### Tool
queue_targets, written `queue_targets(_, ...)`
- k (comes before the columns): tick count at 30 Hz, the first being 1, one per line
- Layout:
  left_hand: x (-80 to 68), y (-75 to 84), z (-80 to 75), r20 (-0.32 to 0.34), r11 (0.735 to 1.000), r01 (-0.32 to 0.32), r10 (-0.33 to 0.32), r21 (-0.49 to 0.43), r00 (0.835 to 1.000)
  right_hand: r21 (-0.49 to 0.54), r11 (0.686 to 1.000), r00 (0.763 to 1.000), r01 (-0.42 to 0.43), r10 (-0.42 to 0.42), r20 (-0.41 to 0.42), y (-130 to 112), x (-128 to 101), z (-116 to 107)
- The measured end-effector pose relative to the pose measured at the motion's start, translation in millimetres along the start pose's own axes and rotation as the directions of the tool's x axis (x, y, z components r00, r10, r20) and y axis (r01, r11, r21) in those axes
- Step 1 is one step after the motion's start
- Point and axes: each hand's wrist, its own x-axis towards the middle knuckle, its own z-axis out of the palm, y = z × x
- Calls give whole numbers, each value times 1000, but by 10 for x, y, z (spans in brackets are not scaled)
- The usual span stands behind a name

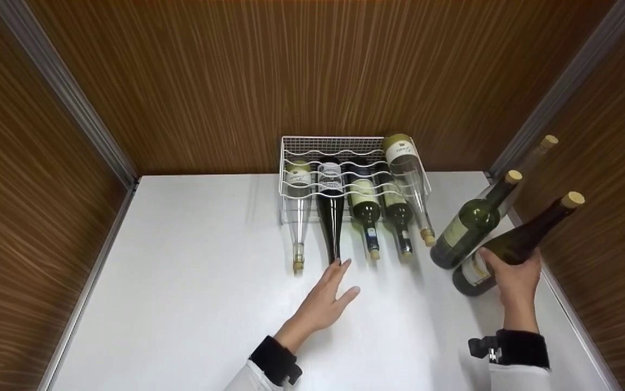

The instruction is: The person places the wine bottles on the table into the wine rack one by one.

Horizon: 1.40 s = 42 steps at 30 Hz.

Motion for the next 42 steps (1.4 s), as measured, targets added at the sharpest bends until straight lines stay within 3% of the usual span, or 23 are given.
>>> queue_targets(9,25,138,-31,12,1000,-22,22,17,1000,-24,993,993,113,-113,22,-11,-277,89)
queue_targets(16,55,237,-49,26,999,-46,46,10,999,-74,978,978,193,-186,94,-52,-489,169)
queue_targets(23,75,341,-98,3,996,-89,89,29,996,-98,946,929,310,-279,244,-137,-707,232)
queue_targets(28,93,430,-155,-18,987,-150,152,59,988,-157,927,891,340,-264,370,-231,-836,274)
queue_targets(32,113,527,-224,-64,960,-253,262,116,963,-184,918,864,351,-242,442,-318,-913,345)
queue_targets(38,154,627,-292,-129,898,-379,413,221,902,-204,887,822,415,-268,503,-419,-989,511)
queue_targets(42,179,632,-307,-186,850,-454,508,266,841,-205,856,773,475,-294,562,-462,-1001,629)
